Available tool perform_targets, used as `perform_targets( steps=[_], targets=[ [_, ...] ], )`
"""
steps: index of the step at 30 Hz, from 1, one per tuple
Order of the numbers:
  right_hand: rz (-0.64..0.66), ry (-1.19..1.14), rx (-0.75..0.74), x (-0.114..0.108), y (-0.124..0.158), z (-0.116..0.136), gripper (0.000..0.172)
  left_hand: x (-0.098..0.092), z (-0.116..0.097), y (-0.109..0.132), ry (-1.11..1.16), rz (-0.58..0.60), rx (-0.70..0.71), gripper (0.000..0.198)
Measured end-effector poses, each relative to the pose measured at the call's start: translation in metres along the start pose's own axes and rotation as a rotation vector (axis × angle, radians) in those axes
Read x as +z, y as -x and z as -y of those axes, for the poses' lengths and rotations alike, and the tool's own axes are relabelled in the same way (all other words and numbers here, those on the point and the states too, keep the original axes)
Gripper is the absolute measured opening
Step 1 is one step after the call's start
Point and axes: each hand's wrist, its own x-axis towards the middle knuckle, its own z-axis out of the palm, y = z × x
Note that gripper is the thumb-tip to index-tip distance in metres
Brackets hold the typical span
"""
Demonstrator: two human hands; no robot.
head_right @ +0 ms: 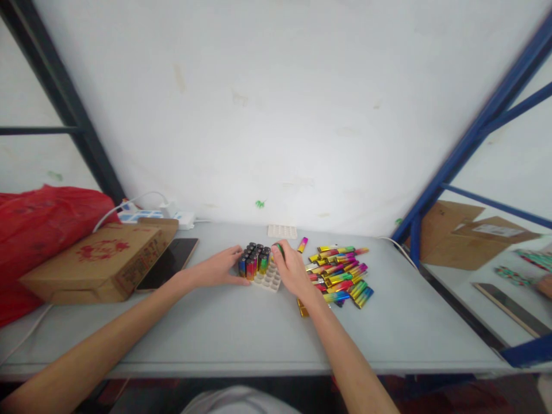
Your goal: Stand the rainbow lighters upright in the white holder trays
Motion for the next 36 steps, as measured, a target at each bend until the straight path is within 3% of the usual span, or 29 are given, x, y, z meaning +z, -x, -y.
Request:
perform_targets(
  steps=[6,11,14,23,30,36],
  targets=[
    [-0.030,0.061,-0.206,-0.006,0.000,0.007,0.029,0.002,0.003,-0.001,0.052,-0.021,0.020,0.069],
    [-0.042,0.054,-0.236,-0.003,0.001,0.010,0.035,0.002,0.005,-0.004,0.042,-0.021,-0.001,0.073],
    [-0.081,0.065,-0.222,-0.002,0.000,0.010,0.039,0.001,0.004,-0.004,0.032,-0.017,-0.009,0.075],
    [-0.036,0.080,-0.099,-0.010,0.002,0.008,0.033,0.002,0.005,-0.004,0.053,-0.028,-0.002,0.078],
    [0.181,0.022,-0.085,-0.004,0.002,0.001,0.022,0.004,0.006,-0.004,0.043,-0.044,0.013,0.077],
    [0.189,0.045,-0.046,0.000,0.000,-0.002,0.025,0.004,0.005,-0.004,0.020,-0.049,-0.006,0.075]
  ],
)
